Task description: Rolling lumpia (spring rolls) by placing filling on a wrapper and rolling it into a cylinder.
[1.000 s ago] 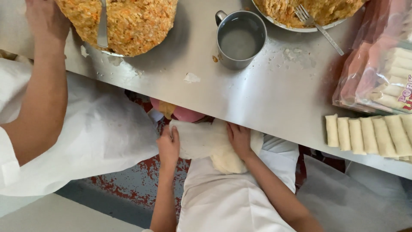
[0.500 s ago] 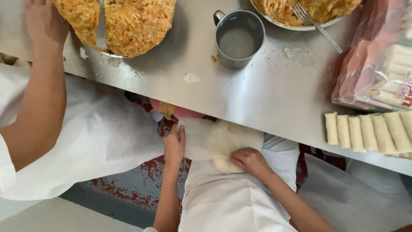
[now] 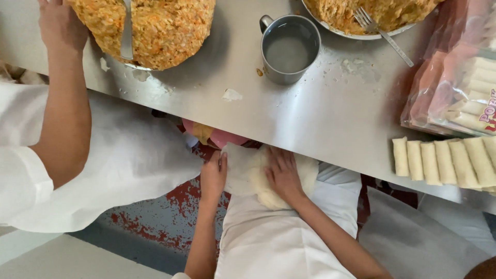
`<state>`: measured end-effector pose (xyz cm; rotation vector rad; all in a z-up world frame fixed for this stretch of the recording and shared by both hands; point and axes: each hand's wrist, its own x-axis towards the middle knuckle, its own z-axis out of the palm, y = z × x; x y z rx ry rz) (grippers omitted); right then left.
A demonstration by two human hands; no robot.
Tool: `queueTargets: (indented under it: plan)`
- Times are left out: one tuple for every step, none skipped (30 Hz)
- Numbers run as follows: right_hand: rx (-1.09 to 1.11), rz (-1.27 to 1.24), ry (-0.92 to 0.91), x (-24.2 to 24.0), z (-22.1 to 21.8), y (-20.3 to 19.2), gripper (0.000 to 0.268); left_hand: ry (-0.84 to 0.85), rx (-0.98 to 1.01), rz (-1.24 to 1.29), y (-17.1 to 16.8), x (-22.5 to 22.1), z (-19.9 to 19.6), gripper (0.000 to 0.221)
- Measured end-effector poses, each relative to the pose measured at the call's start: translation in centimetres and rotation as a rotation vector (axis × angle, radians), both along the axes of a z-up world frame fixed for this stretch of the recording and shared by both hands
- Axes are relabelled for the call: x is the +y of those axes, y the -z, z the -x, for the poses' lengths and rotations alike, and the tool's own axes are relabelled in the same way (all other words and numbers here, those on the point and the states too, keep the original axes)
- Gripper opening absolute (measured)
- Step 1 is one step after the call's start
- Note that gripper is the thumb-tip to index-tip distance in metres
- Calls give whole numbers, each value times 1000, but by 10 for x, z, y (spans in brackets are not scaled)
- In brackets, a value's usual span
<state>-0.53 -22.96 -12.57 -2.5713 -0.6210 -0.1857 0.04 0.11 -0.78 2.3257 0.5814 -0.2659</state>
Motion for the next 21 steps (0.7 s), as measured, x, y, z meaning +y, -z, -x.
queueTargets:
  plan:
    - [5, 0, 0, 3, 3, -4, 50, 0, 5, 0, -7, 2, -2, 50]
    - [65, 10, -23, 7, 6, -9, 53, -19, 39, -23, -14, 5, -3, 52]
    - [117, 19, -48, 9, 5, -13, 57, -40, 65, -47, -20, 6, -8, 55]
    - [114, 20, -50, 9, 3, -12, 57, -42, 63, -46, -22, 22, -11, 55]
    - [141, 11, -48, 8, 4, -12, 57, -115, -26, -146, -25, 37, -12, 45]
    - [168, 2, -46, 8, 6, -12, 58, -188, -115, -245, -27, 53, -12, 37]
    - [163, 1, -49, 8, 4, -11, 58, -192, -120, -246, -26, 63, -14, 37]
    - [165, -4, -49, 7, 3, -9, 59, -168, -127, -315, -25, 72, -15, 34]
    - [174, -10, -44, 7, 7, -9, 60, -138, -127, -384, -24, 81, -14, 31]
    - [176, -11, -43, 5, 9, -27, 60, -136, -126, -385, -42, 60, -12, 31]
    - [171, -136, -98, 3, 5, -43, 63, 79, -25, -187, -59, 39, -15, 27]
    - [164, -260, -154, 1, 1, -60, 67, 295, 76, 11, -76, 17, -17, 27]
    - [161, -260, -149, -6, -1, -77, 67, 301, 73, 11, -78, 3, -16, 27]
    - [205, -321, -131, -13, -3, -94, 66, 506, 101, 183, -80, -12, -15, 30]
    - [239, -381, -109, -21, -9, -111, 65, 718, 118, 355, -82, -28, -18, 43]
    - [225, -379, -100, -40, -17, -132, 65, 731, 108, 353, -88, -34, -26, 43]
    - [358, -450, -70, -60, -22, -154, 39, 804, 126, 304, -94, -40, -33, 40]
    - [490, -523, -39, -79, -27, -176, 17, 875, 144, 252, -101, -47, -39, 38]
    - [482, -520, -32, -95, -33, -186, 17, 884, 137, 253, -107, -53, -50, 38]
    - [487, -537, 79, -111, -39, -196, 18, 897, 98, 249, -113, -60, -61, 40]
    - [491, -558, 192, -127, -43, -205, 18, 911, 60, 243, -120, -67, -71, 42]
